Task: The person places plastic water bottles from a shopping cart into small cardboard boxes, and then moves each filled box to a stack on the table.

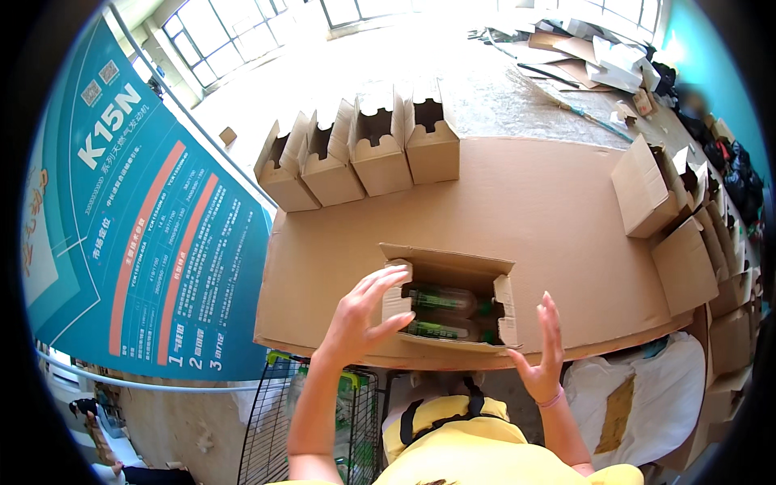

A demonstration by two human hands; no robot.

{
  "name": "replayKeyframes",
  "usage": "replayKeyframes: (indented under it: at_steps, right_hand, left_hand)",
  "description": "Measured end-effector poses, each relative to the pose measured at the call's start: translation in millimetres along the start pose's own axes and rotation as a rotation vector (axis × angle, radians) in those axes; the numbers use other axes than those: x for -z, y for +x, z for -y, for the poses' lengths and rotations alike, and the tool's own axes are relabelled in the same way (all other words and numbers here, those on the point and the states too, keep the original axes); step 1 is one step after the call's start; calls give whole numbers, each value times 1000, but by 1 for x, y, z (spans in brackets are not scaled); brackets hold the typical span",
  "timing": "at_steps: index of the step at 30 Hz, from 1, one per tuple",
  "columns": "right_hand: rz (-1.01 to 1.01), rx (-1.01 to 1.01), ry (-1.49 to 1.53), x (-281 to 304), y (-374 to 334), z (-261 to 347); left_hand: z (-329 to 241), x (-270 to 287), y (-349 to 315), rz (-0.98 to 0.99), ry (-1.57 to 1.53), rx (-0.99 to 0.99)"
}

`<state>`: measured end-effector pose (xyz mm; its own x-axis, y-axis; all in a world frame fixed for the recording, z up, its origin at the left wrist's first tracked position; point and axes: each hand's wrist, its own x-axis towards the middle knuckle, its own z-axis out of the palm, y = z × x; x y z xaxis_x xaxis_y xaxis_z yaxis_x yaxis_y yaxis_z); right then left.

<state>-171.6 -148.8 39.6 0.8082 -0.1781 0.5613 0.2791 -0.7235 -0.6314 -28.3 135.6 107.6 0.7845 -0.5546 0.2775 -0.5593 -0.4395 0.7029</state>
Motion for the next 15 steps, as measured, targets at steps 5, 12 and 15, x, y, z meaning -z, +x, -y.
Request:
replayKeyframes:
  at_steps: [5,12,15]
  right_hand:
    - [148,-209,337,-34,-9,-6]
    - [-201,-364,195,-80,3,-9]
    - [-239,-445,243,-84,-9,-17]
  left_hand:
    - [54,-30,-54,47,-16,149]
    - [56,-27,18,-424,68,14]
    - [61,-11,64,-258,177,-202]
